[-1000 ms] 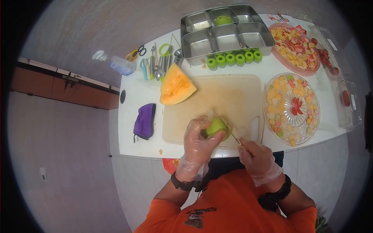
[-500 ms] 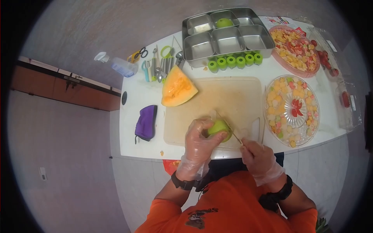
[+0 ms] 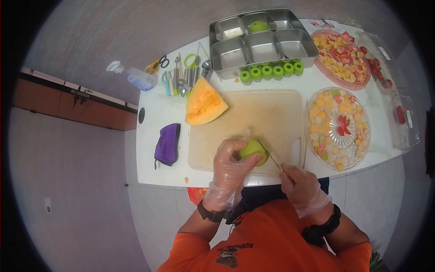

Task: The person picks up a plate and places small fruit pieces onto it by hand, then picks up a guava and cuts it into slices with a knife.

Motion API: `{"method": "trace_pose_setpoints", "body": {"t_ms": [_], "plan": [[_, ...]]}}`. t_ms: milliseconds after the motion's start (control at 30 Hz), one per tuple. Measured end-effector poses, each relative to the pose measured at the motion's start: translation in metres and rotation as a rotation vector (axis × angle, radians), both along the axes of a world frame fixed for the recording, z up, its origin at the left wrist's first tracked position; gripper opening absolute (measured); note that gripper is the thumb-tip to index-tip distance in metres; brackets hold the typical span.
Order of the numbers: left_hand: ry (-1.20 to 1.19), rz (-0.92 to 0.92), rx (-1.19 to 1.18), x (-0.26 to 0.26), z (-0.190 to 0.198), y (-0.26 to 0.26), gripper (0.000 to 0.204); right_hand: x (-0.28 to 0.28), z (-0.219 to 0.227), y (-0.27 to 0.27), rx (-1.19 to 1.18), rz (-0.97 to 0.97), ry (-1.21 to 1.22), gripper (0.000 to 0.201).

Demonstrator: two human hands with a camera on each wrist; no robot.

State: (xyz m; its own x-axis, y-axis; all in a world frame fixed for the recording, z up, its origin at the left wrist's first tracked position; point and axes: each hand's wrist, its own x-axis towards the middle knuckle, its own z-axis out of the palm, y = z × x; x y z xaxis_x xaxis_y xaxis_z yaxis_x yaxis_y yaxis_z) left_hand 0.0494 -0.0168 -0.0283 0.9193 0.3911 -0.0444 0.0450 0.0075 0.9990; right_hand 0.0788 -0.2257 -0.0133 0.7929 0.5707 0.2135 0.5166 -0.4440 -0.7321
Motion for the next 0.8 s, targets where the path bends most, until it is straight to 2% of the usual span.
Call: {"method": "trace_pose_setpoints", "body": {"t_ms": [100, 267, 367, 433, 500, 533, 600, 733, 800], "plan": [[-0.027, 0.006, 0.086, 0.000, -0.001, 0.000, 0.038, 0.009, -0.010, 0.011, -0.030, -0.066, 0.133, 0.012], [-0.015, 0.031, -0.087, -0.001, 0.007, -0.001, 0.038, 0.015, -0.010, 0.011, -0.154, -0.041, 0.208, 0.013], [-0.026, 0.007, 0.010, -0.005, -0.002, 0.006, 0.039, 0.017, -0.005, 0.011, -0.188, -0.046, 0.262, 0.014], [-0.033, 0.011, -0.056, -0.006, 0.003, 0.003, 0.039, 0.022, 0.000, 0.010, -0.209, -0.062, 0.290, 0.016], [-0.034, 0.019, -0.122, -0.008, 0.004, 0.002, 0.039, 0.023, 0.003, 0.010, -0.123, -0.114, 0.529, 0.021], [-0.044, 0.022, -0.136, -0.008, 0.002, 0.002, 0.040, 0.021, 0.003, 0.010, -0.123, -0.111, 0.531, 0.021], [-0.054, 0.022, -0.146, -0.009, 0.001, 0.002, 0.040, 0.017, 0.003, 0.011, 0.091, -0.226, 0.812, 0.025], [-0.100, 0.012, -0.156, -0.008, -0.004, 0.002, 0.040, 0.010, 0.020, 0.007, 0.148, -0.203, 0.758, 0.023], [-0.118, 0.017, -0.116, -0.009, -0.004, 0.003, 0.040, 0.008, 0.014, 0.003, 0.146, -0.069, 0.116, 0.025]]}}
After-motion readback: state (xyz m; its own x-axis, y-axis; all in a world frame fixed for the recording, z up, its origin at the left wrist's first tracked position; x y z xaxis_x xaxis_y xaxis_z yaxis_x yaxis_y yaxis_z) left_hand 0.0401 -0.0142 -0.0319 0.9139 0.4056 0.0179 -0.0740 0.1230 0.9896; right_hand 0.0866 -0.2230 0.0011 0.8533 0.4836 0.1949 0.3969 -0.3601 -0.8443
